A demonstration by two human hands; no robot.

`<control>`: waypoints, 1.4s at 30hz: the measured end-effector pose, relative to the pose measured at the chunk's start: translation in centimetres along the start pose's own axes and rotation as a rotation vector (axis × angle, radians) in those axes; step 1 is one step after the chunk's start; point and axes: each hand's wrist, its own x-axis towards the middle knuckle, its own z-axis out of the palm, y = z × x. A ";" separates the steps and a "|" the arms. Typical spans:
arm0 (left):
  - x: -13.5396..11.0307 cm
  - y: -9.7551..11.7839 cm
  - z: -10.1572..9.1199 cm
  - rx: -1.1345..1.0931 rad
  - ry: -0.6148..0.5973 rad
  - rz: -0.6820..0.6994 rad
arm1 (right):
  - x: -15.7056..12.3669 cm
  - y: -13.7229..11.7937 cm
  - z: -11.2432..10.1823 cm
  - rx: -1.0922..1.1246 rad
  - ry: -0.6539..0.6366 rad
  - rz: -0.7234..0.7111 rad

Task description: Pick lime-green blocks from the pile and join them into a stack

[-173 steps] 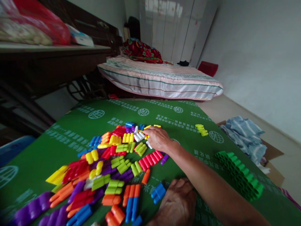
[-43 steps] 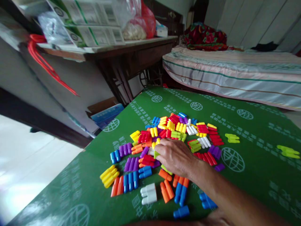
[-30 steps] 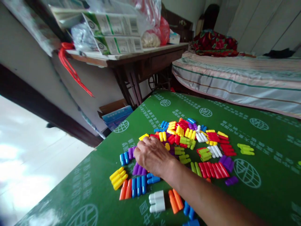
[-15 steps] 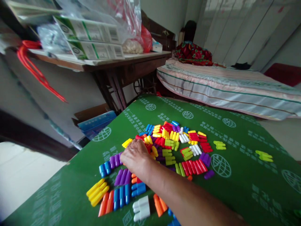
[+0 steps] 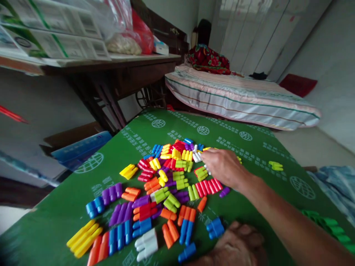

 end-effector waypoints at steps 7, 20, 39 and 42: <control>0.0 -1.1 -0.7 -0.096 -0.046 -0.041 | -9.7 11.4 1.7 -0.292 -0.179 0.542; 0.2 -2.6 2.2 -0.070 0.194 -0.003 | -13.0 12.9 3.6 -0.132 -0.173 0.768; 0.2 -2.4 2.0 -0.036 0.222 -0.010 | -13.7 22.3 5.7 0.038 0.146 1.202; 0.5 -2.6 3.5 -0.068 0.192 -0.002 | -13.7 22.7 6.0 0.051 0.171 1.204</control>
